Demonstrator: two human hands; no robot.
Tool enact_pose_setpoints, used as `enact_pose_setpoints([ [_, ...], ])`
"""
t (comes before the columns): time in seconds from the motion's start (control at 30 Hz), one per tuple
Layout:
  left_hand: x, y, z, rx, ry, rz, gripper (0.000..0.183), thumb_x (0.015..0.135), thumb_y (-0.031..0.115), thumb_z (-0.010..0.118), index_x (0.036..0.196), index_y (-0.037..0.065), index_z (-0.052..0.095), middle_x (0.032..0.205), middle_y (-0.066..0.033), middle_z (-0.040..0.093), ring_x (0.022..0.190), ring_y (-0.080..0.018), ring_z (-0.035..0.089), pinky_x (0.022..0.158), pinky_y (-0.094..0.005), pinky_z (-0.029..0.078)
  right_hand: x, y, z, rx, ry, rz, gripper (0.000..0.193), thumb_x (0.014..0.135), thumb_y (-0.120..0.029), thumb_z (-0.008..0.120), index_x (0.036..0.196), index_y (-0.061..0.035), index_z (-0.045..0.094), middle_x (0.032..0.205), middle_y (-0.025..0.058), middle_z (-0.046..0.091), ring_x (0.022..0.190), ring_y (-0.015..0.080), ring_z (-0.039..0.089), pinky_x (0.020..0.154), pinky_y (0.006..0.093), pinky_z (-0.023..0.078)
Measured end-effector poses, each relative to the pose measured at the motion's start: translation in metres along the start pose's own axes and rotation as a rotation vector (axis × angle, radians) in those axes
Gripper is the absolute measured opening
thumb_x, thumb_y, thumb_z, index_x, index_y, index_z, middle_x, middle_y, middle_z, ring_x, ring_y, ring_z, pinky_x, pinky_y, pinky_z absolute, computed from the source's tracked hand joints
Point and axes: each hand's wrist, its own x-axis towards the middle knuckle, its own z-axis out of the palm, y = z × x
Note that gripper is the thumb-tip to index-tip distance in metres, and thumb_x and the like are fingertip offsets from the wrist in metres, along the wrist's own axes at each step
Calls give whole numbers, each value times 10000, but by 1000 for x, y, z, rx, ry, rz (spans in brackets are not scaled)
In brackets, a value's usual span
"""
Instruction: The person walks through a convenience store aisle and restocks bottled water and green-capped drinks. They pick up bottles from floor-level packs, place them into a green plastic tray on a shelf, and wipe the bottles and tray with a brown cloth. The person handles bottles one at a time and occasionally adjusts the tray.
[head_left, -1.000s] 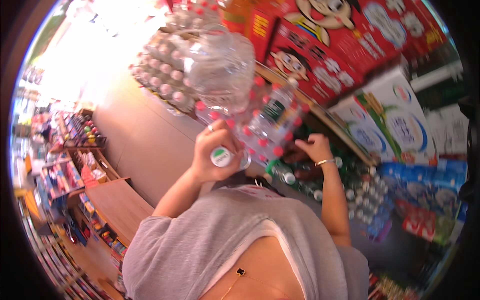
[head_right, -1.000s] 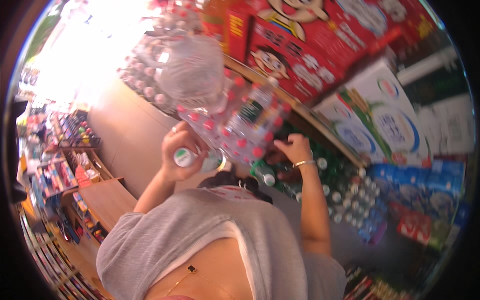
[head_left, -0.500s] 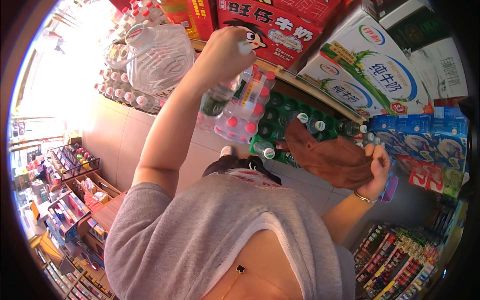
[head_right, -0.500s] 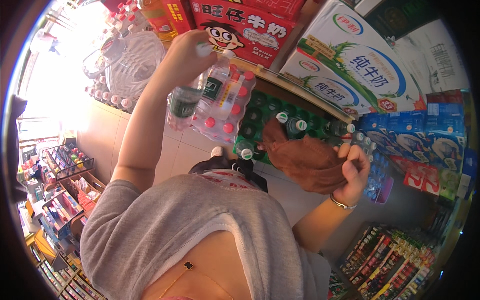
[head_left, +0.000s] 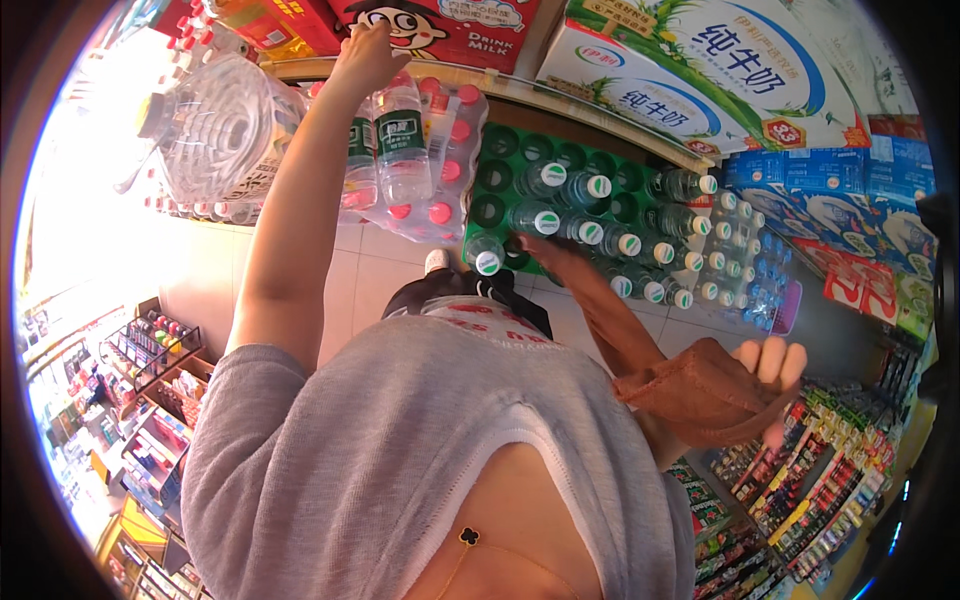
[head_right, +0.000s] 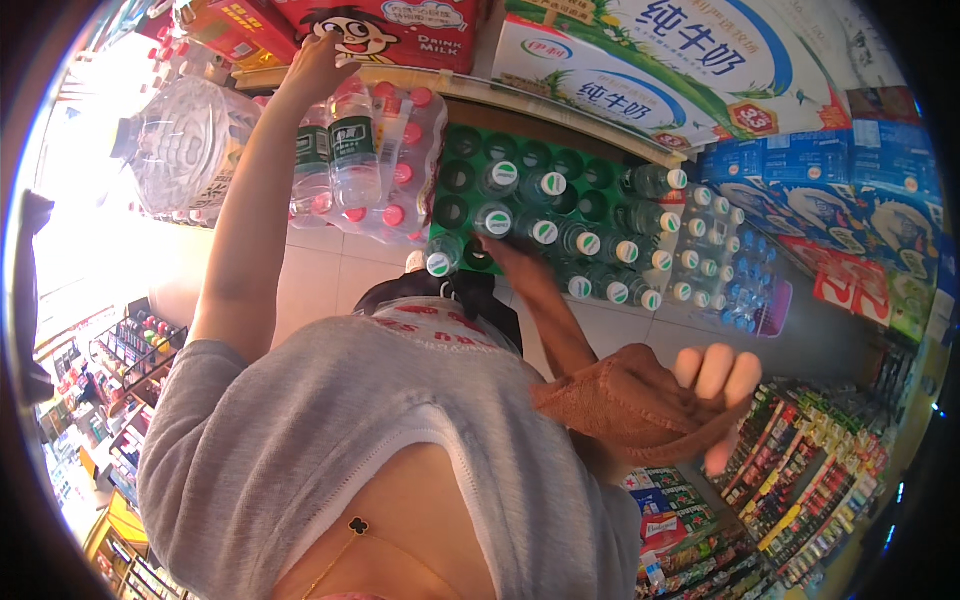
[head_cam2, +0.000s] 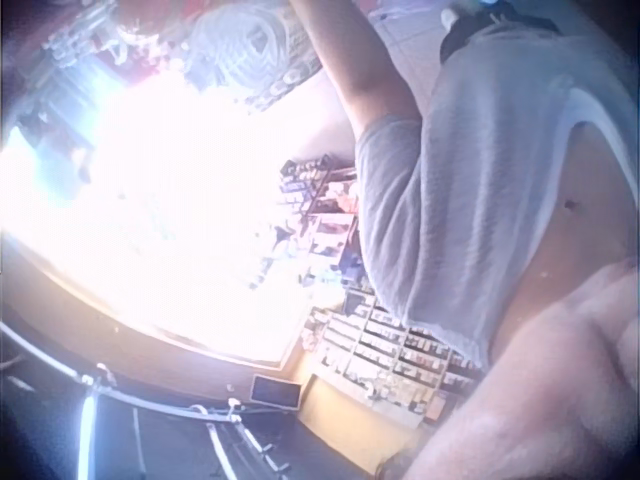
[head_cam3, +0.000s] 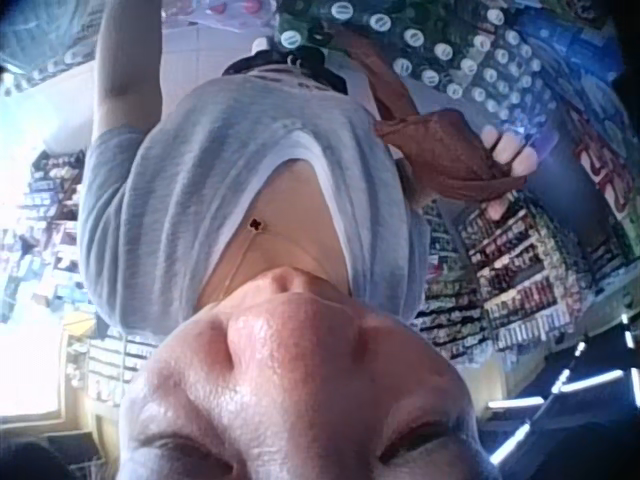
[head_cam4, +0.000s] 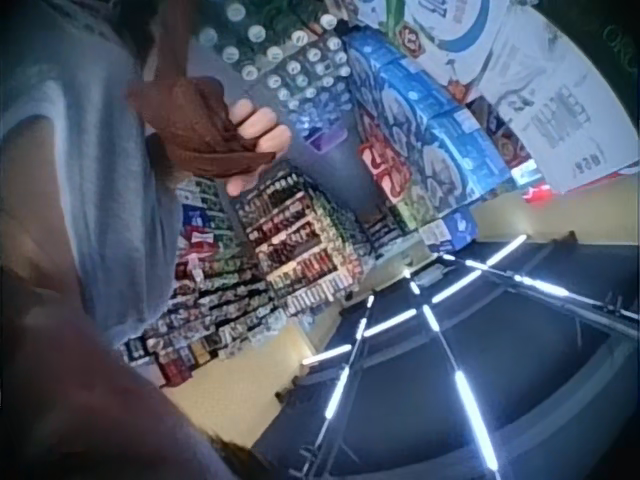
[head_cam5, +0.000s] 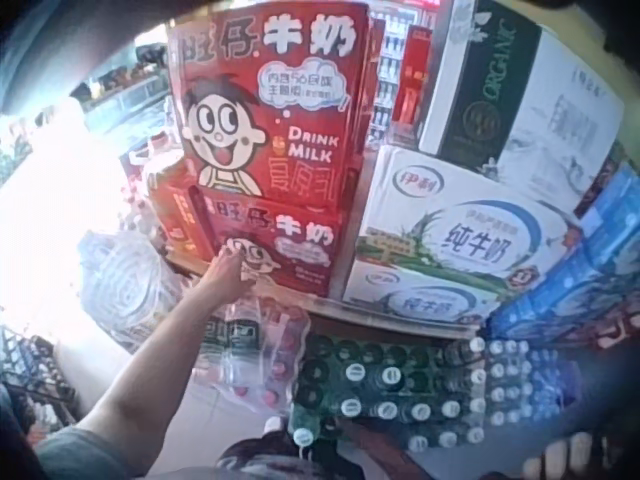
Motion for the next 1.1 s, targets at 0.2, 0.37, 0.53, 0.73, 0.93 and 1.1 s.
enact_pose_setpoints([
  [0.2, -77, 60, -6, -201, 116, 156, 525, 760, 185, 744, 1217, 22, 542, 1192, -227, 563, 1118, -405, 547, 960, -474, 463, 23, -10, -5, -115, -55, -188, 430, 720, -66, 842, 946, -86, 477, 1041, 41, 552, 858, 205, 534, 771, 347, 451],
  [0.37, -133, 150, 43, -538, -142, 525, 686, 664, 23, 720, 1306, 43, 478, 1238, -211, 536, 1200, -393, 499, 1035, -438, 421, 34, -22, -16, -88, -96, -163, 360, 765, -99, 786, 987, -64, 505, 1050, 55, 575, 875, 207, 554, 783, 344, 461],
  [0.53, -125, 173, 118, -744, -383, 291, 728, 667, 95, 752, 1331, 68, 456, 1247, -211, 544, 1200, -378, 517, 1010, -430, 441, 47, -16, -20, -105, -40, -127, 307, 809, -133, 730, 1027, -42, 534, 1058, 70, 598, 892, 208, 574, 794, 340, 472],
  [0.73, -118, 167, 120, -756, -356, 341, 589, 671, 156, 797, 1202, 92, 550, 1106, -177, 634, 1055, -373, 615, 943, -434, 482, 89, -5, -13, -174, 8, -31, 281, 863, -173, 662, 1077, -16, 568, 1069, 88, 625, 912, 210, 599, 808, 336, 484],
  [0.93, -169, 144, 8, -962, -22, 147, 574, 710, 217, 803, 1214, 81, 566, 1069, -143, 658, 979, -277, 656, 848, -371, 527, 160, 29, -10, -380, 411, 152, 305, 917, -213, 595, 1126, 10, 602, 1079, 105, 653, 932, 212, 623, 821, 332, 497],
  [1.1, -250, 67, -49, -1578, 559, -216, 538, 845, 295, 628, 1278, 12, 481, 1204, -162, 575, 1008, -287, 638, 842, -401, 546, 202, 175, -127, -916, 463, 424, 405, 816, -190, 746, 1154, 7, 641, 1067, 60, 672, 958, 167, 622, 869, 298, 480],
])
